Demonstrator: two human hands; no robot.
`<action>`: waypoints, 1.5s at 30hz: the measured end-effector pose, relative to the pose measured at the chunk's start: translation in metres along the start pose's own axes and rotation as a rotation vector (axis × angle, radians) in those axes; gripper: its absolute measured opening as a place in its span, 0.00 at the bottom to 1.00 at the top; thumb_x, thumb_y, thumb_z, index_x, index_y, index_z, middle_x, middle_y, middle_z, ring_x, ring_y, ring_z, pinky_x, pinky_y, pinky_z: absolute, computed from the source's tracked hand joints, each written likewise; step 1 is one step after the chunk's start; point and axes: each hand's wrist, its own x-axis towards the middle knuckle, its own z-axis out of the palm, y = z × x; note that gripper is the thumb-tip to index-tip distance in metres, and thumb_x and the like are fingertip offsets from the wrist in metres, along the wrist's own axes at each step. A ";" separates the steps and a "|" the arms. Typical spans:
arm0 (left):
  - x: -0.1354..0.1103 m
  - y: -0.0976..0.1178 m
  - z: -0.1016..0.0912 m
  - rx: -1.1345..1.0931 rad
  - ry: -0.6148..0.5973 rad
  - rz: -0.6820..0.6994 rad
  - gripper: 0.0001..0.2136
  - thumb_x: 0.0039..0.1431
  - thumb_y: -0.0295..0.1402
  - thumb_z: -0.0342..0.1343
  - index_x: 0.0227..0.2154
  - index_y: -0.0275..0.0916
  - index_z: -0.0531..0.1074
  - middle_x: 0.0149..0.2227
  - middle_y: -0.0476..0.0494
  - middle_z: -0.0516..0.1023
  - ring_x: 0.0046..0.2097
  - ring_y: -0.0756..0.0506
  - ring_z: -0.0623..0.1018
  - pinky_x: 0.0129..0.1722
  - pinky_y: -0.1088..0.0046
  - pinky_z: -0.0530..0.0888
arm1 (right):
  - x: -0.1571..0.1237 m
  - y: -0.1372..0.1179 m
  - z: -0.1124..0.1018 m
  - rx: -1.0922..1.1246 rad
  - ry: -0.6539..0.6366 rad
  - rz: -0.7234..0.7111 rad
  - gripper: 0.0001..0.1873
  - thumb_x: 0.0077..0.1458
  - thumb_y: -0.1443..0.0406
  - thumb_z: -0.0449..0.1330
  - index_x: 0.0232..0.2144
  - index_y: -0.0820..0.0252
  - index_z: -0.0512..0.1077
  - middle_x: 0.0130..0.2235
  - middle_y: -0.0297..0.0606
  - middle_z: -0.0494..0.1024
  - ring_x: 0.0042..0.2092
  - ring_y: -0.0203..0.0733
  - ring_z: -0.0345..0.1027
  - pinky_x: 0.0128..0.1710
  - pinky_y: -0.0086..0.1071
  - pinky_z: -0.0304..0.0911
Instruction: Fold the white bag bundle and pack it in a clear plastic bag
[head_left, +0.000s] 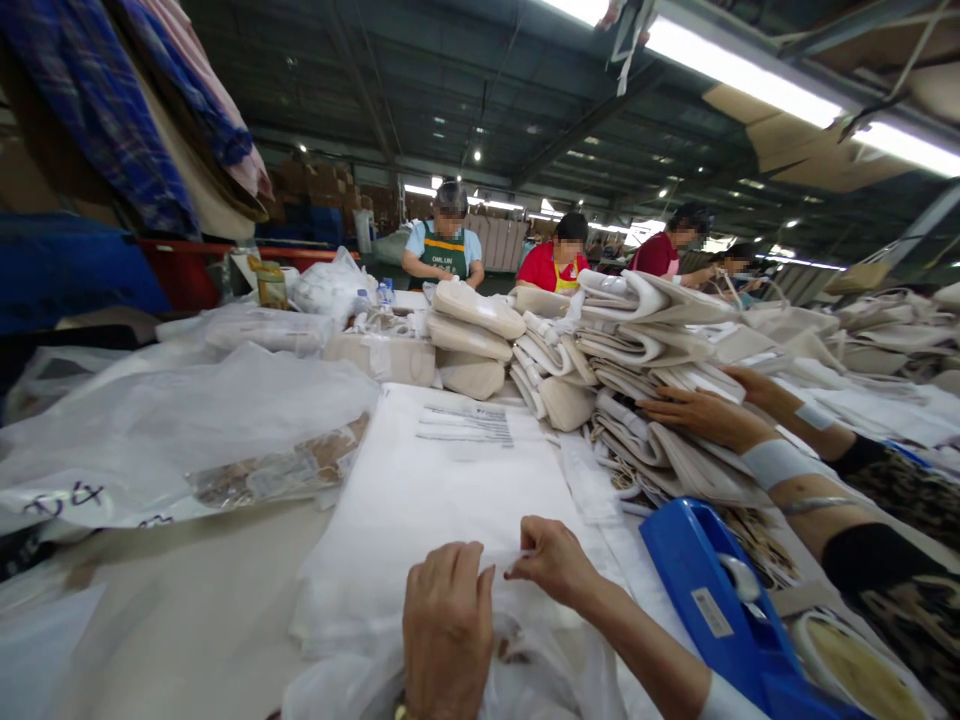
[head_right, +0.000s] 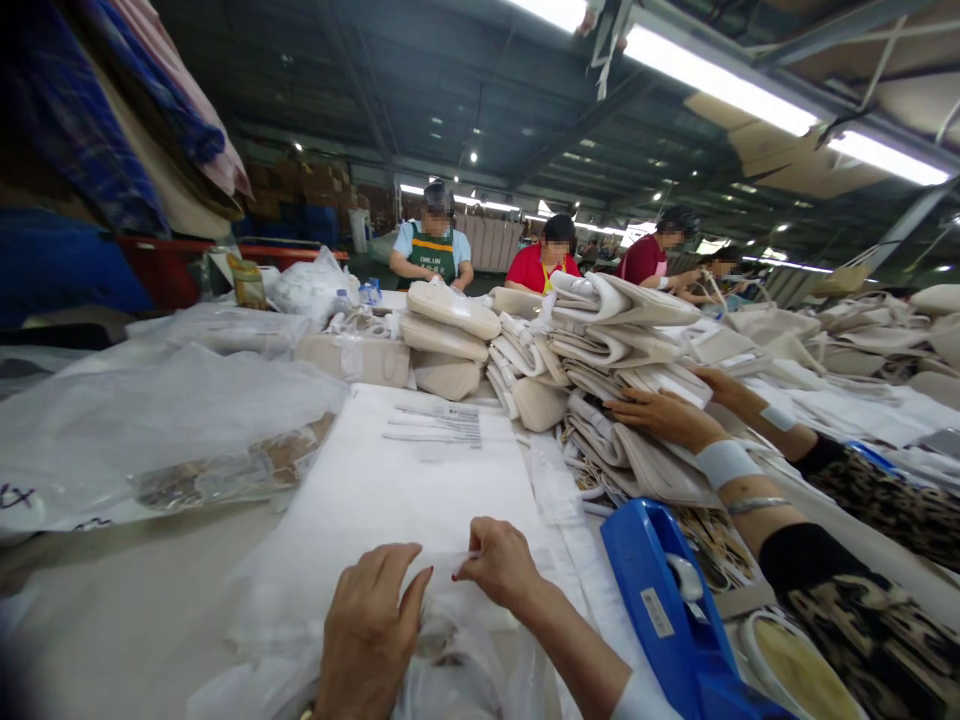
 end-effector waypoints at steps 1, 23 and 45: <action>0.001 -0.001 -0.002 0.037 0.052 0.010 0.12 0.60 0.29 0.45 0.43 0.41 0.70 0.45 0.40 0.73 0.47 0.41 0.71 0.44 0.65 0.64 | -0.001 -0.001 -0.001 0.001 -0.003 -0.005 0.14 0.36 0.65 0.70 0.20 0.60 0.67 0.23 0.29 0.71 0.27 0.34 0.60 0.25 0.26 0.47; 0.015 0.002 -0.004 0.234 -0.100 0.107 0.16 0.63 0.27 0.38 0.33 0.37 0.72 0.34 0.42 0.77 0.40 0.43 0.73 0.40 0.67 0.61 | -0.021 -0.004 -0.019 -0.082 0.015 -0.244 0.12 0.52 0.57 0.61 0.28 0.60 0.73 0.30 0.35 0.77 0.32 0.37 0.68 0.28 0.26 0.53; 0.026 -0.028 -0.069 0.431 -0.158 -0.283 0.11 0.60 0.37 0.52 0.39 0.35 0.70 0.42 0.43 0.73 0.45 0.44 0.73 0.45 0.59 0.71 | -0.066 0.013 -0.035 -0.211 0.241 -0.372 0.14 0.52 0.76 0.52 0.39 0.63 0.73 0.39 0.45 0.74 0.42 0.44 0.66 0.42 0.33 0.58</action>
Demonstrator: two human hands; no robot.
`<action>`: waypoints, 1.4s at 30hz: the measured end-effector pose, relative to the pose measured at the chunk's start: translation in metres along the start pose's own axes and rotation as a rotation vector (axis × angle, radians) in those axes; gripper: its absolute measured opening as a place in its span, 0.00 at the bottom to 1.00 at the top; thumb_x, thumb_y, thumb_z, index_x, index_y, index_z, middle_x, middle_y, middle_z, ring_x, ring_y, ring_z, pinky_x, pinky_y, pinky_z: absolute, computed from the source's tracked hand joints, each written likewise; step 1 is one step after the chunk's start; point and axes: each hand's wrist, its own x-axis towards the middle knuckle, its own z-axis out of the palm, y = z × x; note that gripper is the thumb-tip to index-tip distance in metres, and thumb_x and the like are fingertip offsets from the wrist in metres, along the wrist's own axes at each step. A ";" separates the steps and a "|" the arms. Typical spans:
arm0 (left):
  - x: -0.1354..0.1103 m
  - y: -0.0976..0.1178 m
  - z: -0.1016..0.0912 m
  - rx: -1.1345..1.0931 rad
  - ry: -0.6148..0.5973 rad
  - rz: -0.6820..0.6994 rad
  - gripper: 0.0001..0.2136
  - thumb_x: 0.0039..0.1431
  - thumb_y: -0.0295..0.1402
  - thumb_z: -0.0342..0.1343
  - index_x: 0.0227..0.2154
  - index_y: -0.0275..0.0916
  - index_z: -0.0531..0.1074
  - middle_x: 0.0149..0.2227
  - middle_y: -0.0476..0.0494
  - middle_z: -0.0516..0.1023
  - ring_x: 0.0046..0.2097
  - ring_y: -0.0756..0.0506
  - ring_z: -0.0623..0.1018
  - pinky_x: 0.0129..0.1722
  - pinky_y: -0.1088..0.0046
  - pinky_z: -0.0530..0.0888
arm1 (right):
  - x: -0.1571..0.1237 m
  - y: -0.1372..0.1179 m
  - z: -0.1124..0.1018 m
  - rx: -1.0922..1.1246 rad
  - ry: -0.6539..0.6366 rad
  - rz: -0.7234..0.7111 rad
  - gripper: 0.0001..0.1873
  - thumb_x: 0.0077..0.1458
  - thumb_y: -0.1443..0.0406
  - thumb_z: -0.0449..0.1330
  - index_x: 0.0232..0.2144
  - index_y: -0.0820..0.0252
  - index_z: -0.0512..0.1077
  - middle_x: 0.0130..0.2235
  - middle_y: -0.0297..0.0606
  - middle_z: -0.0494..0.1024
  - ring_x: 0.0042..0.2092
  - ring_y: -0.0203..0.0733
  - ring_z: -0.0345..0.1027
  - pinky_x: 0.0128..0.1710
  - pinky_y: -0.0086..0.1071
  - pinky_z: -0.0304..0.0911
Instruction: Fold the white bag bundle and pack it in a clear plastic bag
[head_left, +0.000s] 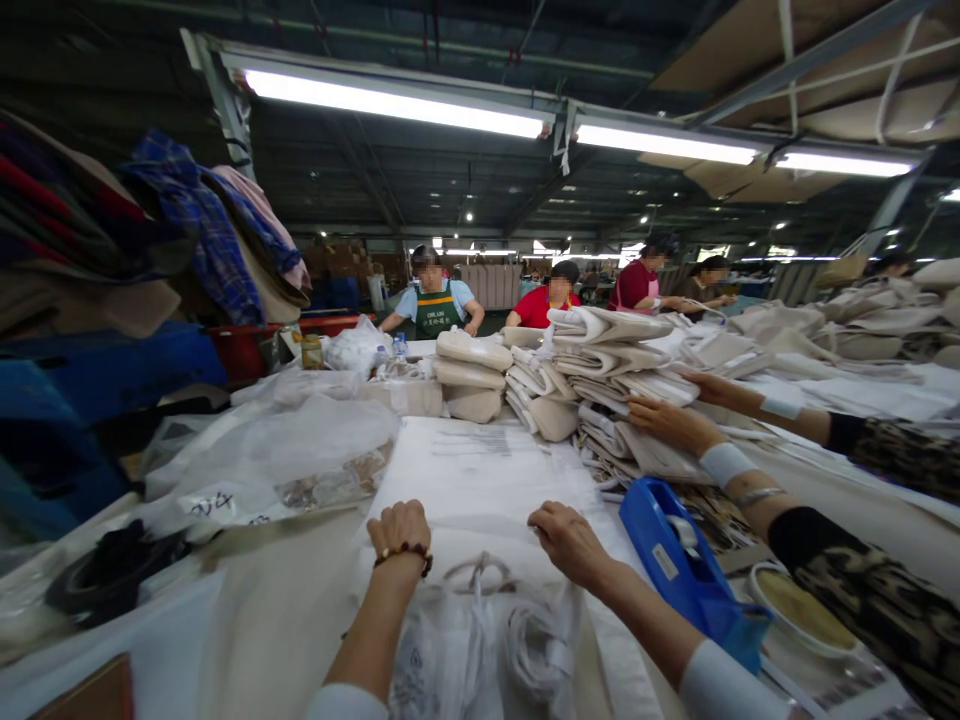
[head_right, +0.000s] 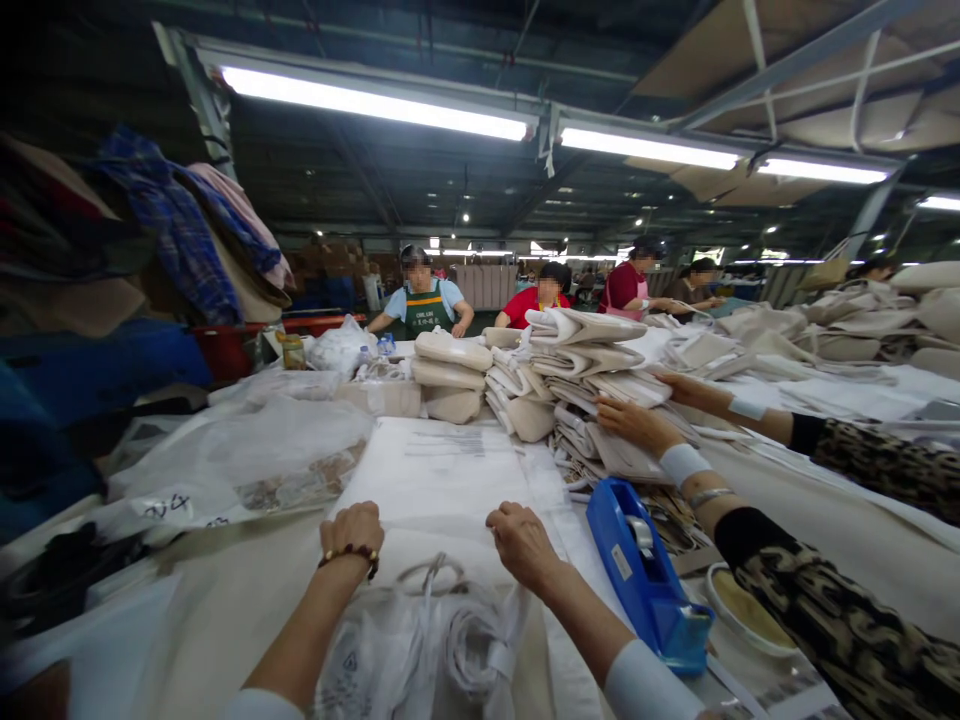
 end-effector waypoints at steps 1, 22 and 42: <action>-0.004 0.002 0.003 -0.007 0.009 -0.010 0.10 0.60 0.36 0.52 0.39 0.35 0.70 0.42 0.43 0.73 0.45 0.44 0.73 0.45 0.59 0.71 | -0.004 -0.009 -0.003 0.004 0.017 -0.014 0.15 0.50 0.76 0.53 0.40 0.64 0.72 0.41 0.46 0.73 0.44 0.45 0.65 0.43 0.35 0.57; 0.011 -0.009 -0.007 0.043 -0.063 0.190 0.11 0.60 0.36 0.52 0.41 0.35 0.69 0.43 0.43 0.73 0.44 0.45 0.73 0.44 0.60 0.72 | -0.054 -0.114 0.042 -0.061 -0.104 -0.150 0.07 0.46 0.72 0.56 0.28 0.62 0.74 0.34 0.42 0.74 0.41 0.47 0.63 0.54 0.50 0.50; 0.001 -0.020 -0.009 0.129 0.154 0.525 0.08 0.58 0.22 0.46 0.33 0.32 0.71 0.35 0.38 0.76 0.41 0.41 0.74 0.42 0.63 0.69 | 0.025 -0.084 0.009 -0.067 0.096 -0.062 0.13 0.59 0.56 0.54 0.36 0.60 0.70 0.37 0.40 0.74 0.41 0.45 0.66 0.42 0.36 0.55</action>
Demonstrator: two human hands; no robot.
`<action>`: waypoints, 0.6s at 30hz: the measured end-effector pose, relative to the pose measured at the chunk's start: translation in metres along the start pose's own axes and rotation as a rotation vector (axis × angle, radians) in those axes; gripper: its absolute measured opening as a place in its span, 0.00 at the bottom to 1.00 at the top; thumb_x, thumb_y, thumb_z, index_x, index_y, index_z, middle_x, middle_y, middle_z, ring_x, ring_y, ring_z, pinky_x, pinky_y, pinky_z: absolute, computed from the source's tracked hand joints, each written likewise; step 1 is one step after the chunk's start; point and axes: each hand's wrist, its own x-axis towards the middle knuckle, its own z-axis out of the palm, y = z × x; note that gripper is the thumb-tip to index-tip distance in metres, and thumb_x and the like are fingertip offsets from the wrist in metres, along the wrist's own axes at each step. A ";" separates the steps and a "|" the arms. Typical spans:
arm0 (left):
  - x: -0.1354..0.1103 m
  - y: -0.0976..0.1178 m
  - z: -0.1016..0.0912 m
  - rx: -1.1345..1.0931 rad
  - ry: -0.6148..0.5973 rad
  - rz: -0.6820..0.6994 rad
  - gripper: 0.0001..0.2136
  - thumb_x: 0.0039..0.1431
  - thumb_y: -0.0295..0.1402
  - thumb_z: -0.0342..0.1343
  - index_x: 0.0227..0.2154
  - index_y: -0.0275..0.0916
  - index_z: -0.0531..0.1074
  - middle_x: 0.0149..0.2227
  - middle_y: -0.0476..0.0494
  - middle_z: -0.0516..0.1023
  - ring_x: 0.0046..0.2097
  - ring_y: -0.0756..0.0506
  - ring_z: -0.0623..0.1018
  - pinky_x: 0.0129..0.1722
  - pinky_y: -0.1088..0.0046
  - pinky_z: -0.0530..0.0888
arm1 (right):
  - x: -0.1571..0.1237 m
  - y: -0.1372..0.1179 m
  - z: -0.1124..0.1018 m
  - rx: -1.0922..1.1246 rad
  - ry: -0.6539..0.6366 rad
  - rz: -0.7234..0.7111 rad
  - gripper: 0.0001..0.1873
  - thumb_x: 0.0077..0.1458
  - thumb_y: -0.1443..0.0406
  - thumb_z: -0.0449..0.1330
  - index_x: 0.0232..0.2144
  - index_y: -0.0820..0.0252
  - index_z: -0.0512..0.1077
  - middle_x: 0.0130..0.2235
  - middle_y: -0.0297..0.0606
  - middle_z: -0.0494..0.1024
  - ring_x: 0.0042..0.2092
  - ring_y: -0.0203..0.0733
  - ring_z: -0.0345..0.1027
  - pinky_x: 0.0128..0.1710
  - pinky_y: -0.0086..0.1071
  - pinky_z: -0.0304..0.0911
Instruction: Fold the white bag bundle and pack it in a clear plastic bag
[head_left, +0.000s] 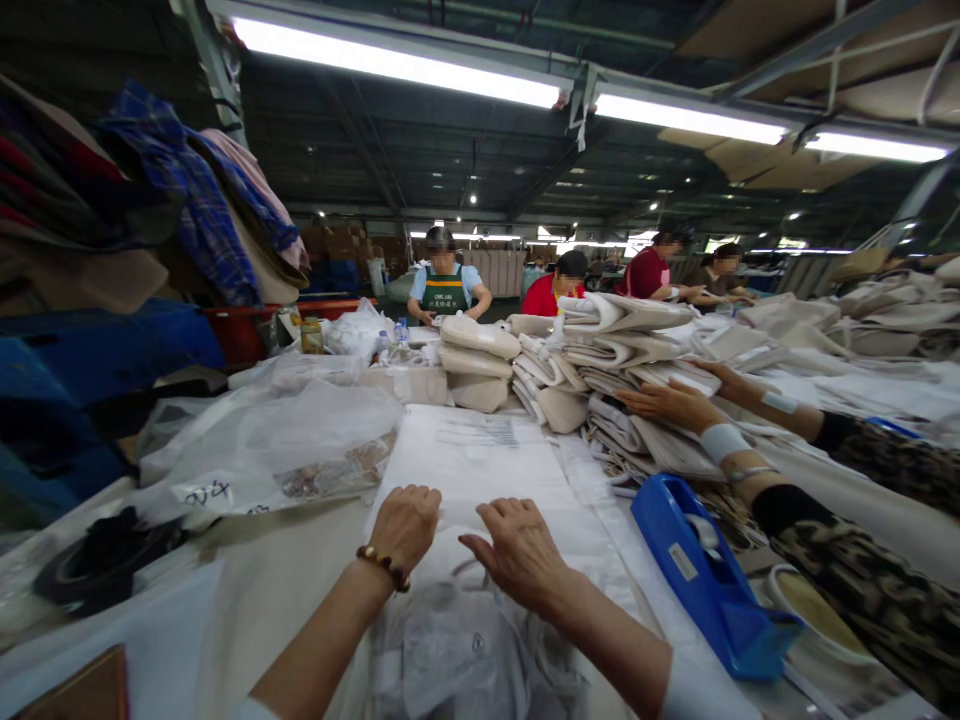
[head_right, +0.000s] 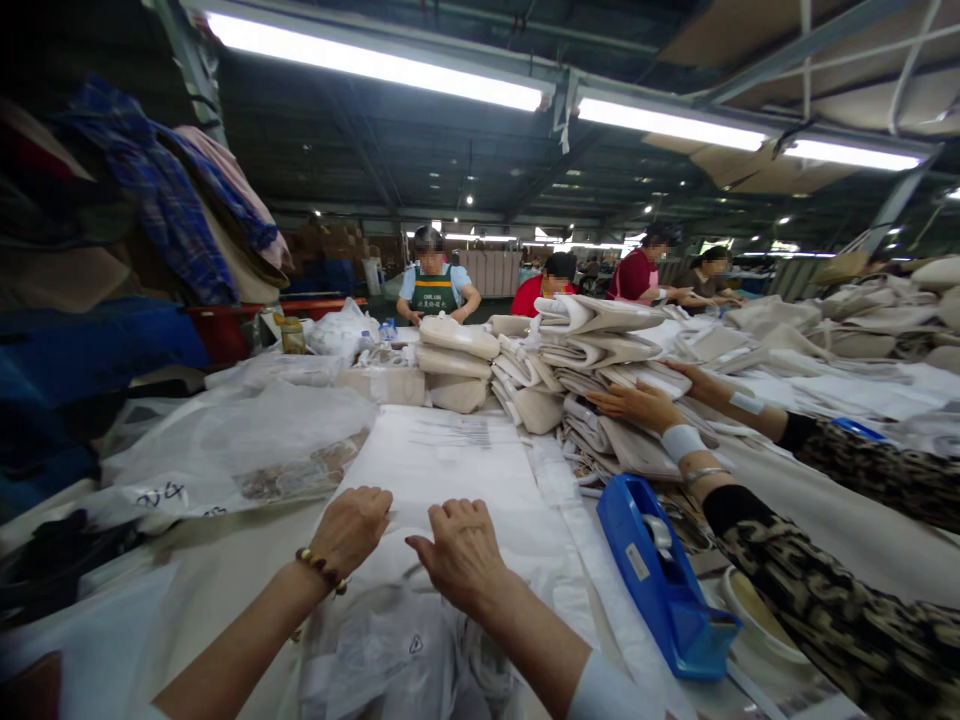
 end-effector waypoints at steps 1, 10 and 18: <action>0.001 0.002 0.001 0.001 0.006 0.013 0.08 0.58 0.22 0.46 0.33 0.32 0.71 0.35 0.37 0.76 0.41 0.41 0.75 0.41 0.63 0.69 | 0.005 -0.007 0.003 0.001 -0.002 -0.010 0.12 0.59 0.58 0.53 0.36 0.60 0.70 0.36 0.40 0.74 0.40 0.44 0.66 0.42 0.36 0.54; -0.001 0.005 0.007 0.011 0.045 0.068 0.10 0.58 0.22 0.44 0.31 0.34 0.71 0.33 0.38 0.76 0.38 0.41 0.74 0.39 0.65 0.68 | 0.026 -0.023 0.021 -0.070 -0.102 0.038 0.12 0.52 0.76 0.52 0.38 0.63 0.69 0.36 0.44 0.75 0.41 0.43 0.69 0.48 0.37 0.53; -0.012 -0.034 0.011 -0.022 0.066 -0.063 0.12 0.56 0.22 0.43 0.30 0.34 0.72 0.33 0.34 0.76 0.39 0.38 0.74 0.40 0.63 0.67 | 0.001 0.070 -0.004 -0.141 -0.181 0.307 0.16 0.49 0.81 0.47 0.30 0.65 0.73 0.34 0.48 0.77 0.38 0.45 0.72 0.38 0.34 0.58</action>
